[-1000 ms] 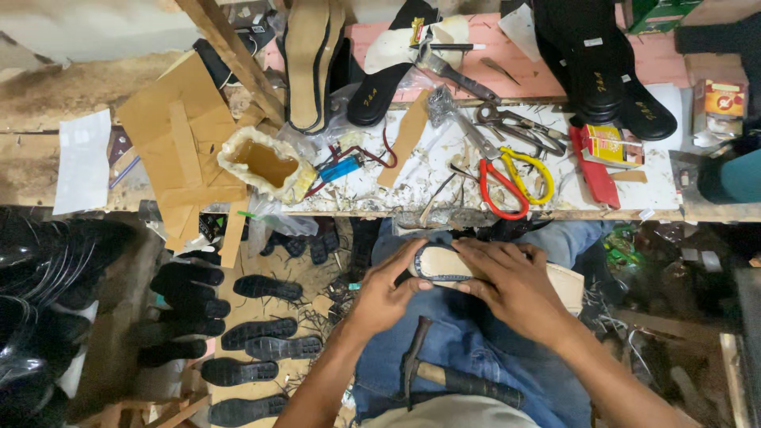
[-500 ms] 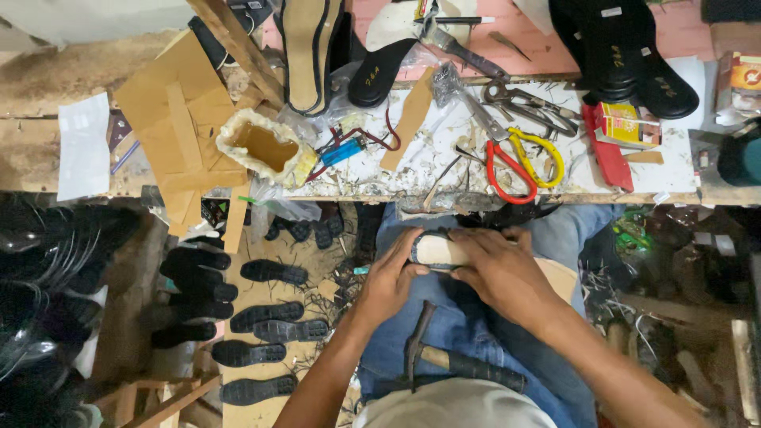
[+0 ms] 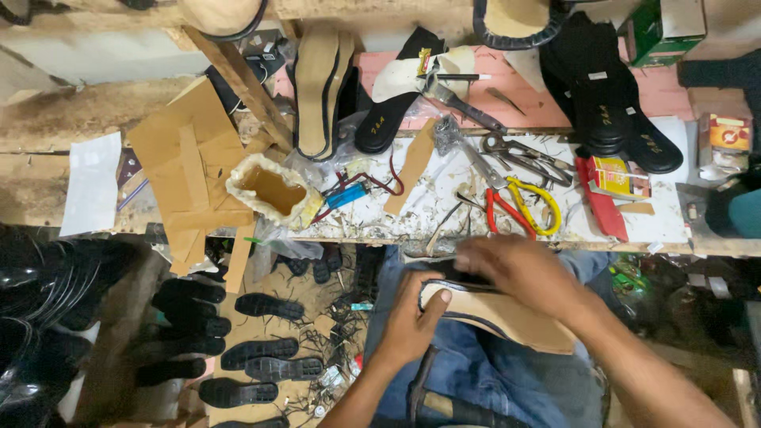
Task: The person assembles shoes by attaching black rubber soles to wooden shoe lasts. They use a hammer to tap the soles into place and shears to trim excess material. The process is repeated for multiple shoe lasts.
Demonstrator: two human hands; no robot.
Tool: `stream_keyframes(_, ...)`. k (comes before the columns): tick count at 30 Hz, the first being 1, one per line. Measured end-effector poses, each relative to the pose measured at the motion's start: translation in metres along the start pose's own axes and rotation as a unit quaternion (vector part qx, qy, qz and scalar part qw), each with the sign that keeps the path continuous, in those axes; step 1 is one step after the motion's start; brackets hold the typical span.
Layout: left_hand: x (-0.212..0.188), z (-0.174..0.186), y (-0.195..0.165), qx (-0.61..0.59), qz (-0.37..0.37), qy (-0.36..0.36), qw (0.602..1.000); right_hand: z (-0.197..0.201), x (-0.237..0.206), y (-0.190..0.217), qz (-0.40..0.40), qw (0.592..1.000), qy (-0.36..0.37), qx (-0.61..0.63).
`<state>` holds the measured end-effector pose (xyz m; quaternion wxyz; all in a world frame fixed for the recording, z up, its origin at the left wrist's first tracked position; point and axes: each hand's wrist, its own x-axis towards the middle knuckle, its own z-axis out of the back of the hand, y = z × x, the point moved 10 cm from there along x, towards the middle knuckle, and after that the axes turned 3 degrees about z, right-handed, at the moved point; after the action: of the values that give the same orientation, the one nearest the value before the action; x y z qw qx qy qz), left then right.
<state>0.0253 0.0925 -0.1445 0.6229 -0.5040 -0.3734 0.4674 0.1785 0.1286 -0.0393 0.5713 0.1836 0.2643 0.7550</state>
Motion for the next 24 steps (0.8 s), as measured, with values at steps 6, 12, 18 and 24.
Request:
stream_keyframes(6, 0.004, 0.008, -0.003, -0.011, 0.049, 0.013, 0.999, 0.064, 0.124, -0.019, 0.103, 0.973, -0.202, -0.038)
stream_keyframes(12, 0.002, 0.018, -0.003, -0.005, 0.044, 0.003, 0.999, 0.035, 0.184, -0.048, 0.042, 0.99, -0.067, -0.117)
stream_keyframes(18, 0.004, 0.018, -0.002, 0.002, -0.008, -0.006, 1.0, 0.049, 0.172, -0.071, -0.013, 0.992, -0.119, 0.034)
stream_keyframes(24, 0.008, 0.011, 0.014, -0.094, 0.021, -0.023, 0.995, 0.041, 0.111, -0.049, 0.043, 0.92, -0.119, 0.37)
